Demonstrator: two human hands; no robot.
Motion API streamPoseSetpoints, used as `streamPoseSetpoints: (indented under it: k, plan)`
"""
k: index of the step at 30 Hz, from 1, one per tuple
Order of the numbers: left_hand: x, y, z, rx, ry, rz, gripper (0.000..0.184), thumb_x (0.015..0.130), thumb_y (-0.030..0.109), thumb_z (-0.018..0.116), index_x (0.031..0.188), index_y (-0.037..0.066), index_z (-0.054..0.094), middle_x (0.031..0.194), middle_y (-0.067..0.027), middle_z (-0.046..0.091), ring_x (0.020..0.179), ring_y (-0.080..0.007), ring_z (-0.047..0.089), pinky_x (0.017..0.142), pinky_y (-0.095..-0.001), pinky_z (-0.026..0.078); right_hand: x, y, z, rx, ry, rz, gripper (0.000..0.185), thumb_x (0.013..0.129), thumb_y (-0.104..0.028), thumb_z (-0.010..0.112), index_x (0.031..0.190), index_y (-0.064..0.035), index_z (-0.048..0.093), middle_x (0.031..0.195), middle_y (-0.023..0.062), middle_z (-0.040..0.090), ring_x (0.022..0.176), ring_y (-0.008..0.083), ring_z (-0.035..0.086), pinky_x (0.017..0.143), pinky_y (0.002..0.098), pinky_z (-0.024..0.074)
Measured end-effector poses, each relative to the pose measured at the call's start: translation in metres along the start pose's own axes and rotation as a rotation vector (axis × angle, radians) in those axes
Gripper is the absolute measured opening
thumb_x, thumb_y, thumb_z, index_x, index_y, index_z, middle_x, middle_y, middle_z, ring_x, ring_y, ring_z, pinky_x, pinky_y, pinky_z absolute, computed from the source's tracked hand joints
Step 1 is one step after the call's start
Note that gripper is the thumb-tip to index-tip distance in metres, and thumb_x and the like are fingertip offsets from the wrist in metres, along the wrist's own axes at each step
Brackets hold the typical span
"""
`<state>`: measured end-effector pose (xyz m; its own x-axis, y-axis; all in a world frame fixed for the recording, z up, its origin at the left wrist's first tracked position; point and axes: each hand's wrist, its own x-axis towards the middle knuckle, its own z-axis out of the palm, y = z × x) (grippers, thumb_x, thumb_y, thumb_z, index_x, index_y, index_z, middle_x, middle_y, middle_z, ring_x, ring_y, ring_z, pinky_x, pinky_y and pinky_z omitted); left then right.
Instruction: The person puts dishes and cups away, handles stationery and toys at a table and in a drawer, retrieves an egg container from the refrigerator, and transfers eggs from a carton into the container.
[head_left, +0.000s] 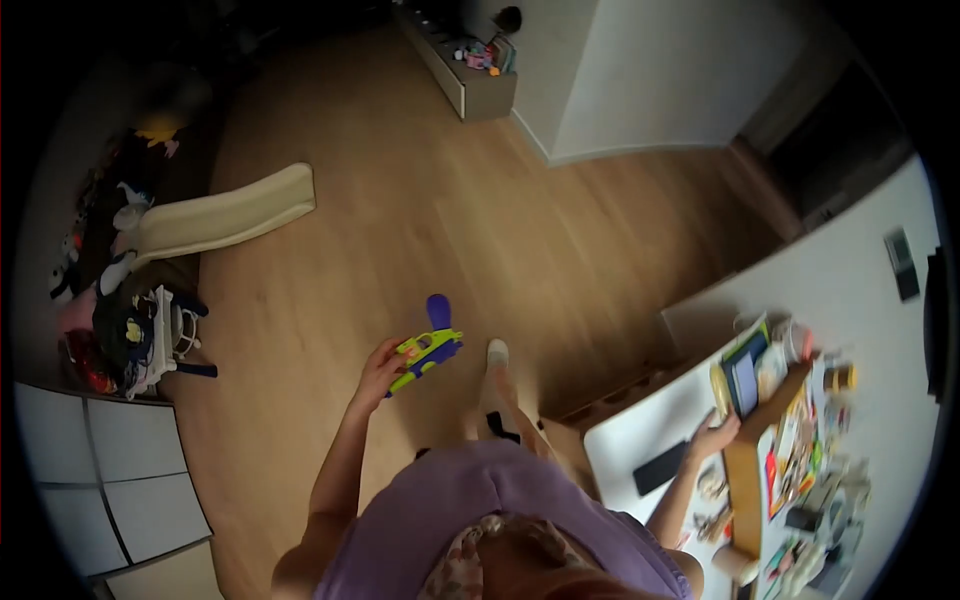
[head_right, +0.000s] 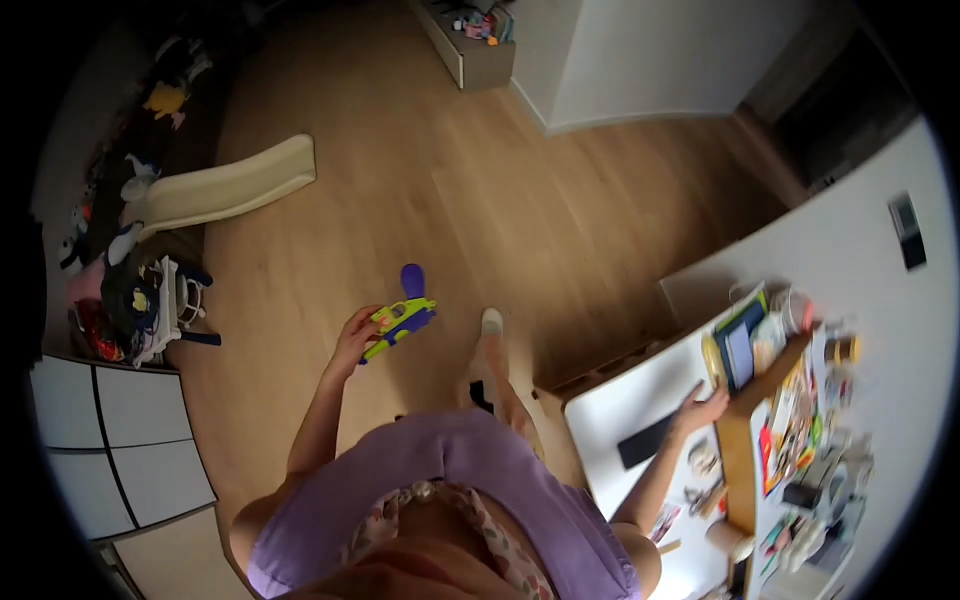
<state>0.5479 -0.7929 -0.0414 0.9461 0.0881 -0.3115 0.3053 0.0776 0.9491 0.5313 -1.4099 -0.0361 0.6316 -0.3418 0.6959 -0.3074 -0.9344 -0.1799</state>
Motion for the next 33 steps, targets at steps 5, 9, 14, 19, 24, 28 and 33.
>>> streamPoseSetpoints:
  k: [5,9,14,19,24,28,33]
  plan:
    - [0.136,0.046,0.048,-0.046,-0.047,-0.150,0.035,0.084,0.019,0.055,0.115,0.004,0.051,0.097,-0.0050,0.059,0.085,-0.0121,0.057,0.073,-0.0251,0.046,0.107,-0.236,0.138,0.781,-0.426,-0.065,0.045,0.074,-0.009,0.066,0.115,-0.0001,0.048,0.106,0.0162,0.052,0.101,0.0311,0.048,0.089,0.0369,0.0387]
    - [0.228,0.114,0.042,0.015,-0.258,-0.087,0.035,0.085,0.018,0.054,0.116,0.003,0.051,0.095,-0.0049,0.059,0.083,-0.0113,0.056,0.072,-0.0249,0.046,0.175,-0.431,0.218,0.971,-0.842,-0.813,0.075,0.060,-0.033,0.078,0.124,-0.0100,0.046,0.123,0.0136,0.046,0.115,0.0328,0.041,0.097,0.0462,0.0309]
    - [0.347,0.144,-0.028,-0.027,-0.112,-0.102,0.033,0.084,0.014,0.052,0.114,0.001,0.050,0.096,-0.0065,0.059,0.084,-0.0132,0.057,0.074,-0.0267,0.047,0.216,-0.629,0.289,1.006,-1.025,-1.682,0.084,0.059,-0.048,0.073,0.129,-0.0155,0.041,0.124,0.0082,0.047,0.122,0.0263,0.035,0.103,0.0449,0.0204]
    - [0.469,0.185,-0.124,-0.345,-0.031,-0.076,0.046,0.087,0.030,0.043,0.124,0.003,0.044,0.107,-0.0126,0.058,0.093,-0.0223,0.058,0.081,-0.0343,0.047,0.252,-0.787,0.393,1.108,-1.060,-1.715,0.075,0.059,-0.043,0.074,0.120,-0.0114,0.046,0.113,0.0095,0.050,0.113,0.0265,0.041,0.097,0.0431,0.0263]
    - [0.613,0.272,-0.197,-0.941,-0.126,-0.080,0.071,0.085,0.062,0.033,0.134,0.010,0.032,0.128,-0.0170,0.045,0.115,-0.0283,0.047,0.094,-0.0483,0.038,0.323,-0.906,0.473,1.181,-1.099,-1.111,0.073,0.058,-0.044,0.074,0.116,-0.0075,0.047,0.107,0.0126,0.052,0.102,0.0277,0.046,0.091,0.0417,0.0299]
    - [0.769,0.268,-0.188,-0.780,-0.212,-0.151,0.052,0.088,0.044,0.047,0.126,0.009,0.039,0.117,-0.0065,0.051,0.107,-0.0205,0.051,0.091,-0.0419,0.042,0.349,-0.981,0.541,0.914,-0.888,-0.831,0.080,0.054,-0.050,0.076,0.115,-0.0069,0.047,0.102,0.0122,0.052,0.100,0.0290,0.046,0.088,0.0432,0.0308]
    - [0.942,0.300,-0.204,-0.667,0.094,-0.149,0.042,0.087,0.030,0.055,0.120,0.007,0.044,0.109,-0.0062,0.055,0.095,-0.0179,0.057,0.077,-0.0333,0.049,0.397,-1.063,0.679,0.939,-0.984,-0.987,0.084,0.055,-0.051,0.076,0.119,-0.0058,0.044,0.110,0.0153,0.046,0.100,0.0299,0.047,0.087,0.0449,0.0360]
